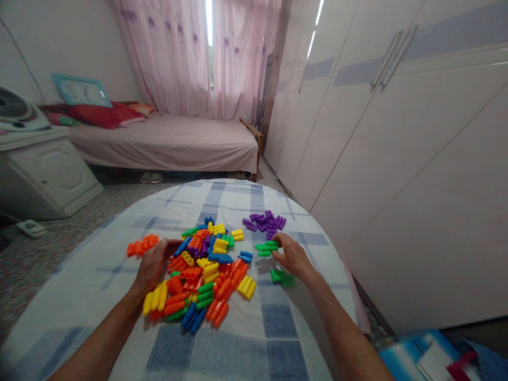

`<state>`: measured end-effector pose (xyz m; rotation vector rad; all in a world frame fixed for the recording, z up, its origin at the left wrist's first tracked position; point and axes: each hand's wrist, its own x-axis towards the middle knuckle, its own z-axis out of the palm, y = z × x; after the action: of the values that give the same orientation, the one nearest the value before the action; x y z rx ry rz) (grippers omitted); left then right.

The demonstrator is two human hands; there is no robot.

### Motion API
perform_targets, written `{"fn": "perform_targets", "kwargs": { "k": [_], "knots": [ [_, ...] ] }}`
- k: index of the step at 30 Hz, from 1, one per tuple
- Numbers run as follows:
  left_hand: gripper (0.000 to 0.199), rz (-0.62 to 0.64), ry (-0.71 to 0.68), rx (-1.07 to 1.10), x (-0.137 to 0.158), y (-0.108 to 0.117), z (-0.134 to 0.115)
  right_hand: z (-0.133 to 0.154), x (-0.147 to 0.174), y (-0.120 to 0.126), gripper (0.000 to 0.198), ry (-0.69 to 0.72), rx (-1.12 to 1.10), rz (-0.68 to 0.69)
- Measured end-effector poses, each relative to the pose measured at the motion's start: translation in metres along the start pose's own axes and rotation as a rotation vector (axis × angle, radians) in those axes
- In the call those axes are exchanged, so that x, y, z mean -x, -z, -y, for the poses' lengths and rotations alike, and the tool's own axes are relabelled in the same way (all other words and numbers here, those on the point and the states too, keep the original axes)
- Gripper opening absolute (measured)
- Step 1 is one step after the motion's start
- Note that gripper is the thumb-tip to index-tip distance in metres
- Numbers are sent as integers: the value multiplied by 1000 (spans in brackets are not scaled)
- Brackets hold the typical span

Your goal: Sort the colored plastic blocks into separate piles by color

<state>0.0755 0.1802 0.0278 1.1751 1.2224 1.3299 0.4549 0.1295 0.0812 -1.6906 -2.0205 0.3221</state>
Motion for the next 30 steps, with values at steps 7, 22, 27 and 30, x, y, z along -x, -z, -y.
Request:
{"fn": "perform_targets", "kwargs": {
  "k": [7, 22, 27, 30],
  "knots": [
    [38, -13, 26, 18, 1, -2, -4, -37, 29, 24, 25, -121, 79, 220],
    [43, 9, 20, 22, 0, 0, 1, 74, -55, -66, 39, 223, 67, 122],
    [45, 20, 2, 22, -2, 1, 5, 77, -63, -86, 38, 186, 145, 155],
    [43, 19, -4, 42, -3, 1, 6, 78, -64, -91, 36, 139, 141, 114]
  ]
}}
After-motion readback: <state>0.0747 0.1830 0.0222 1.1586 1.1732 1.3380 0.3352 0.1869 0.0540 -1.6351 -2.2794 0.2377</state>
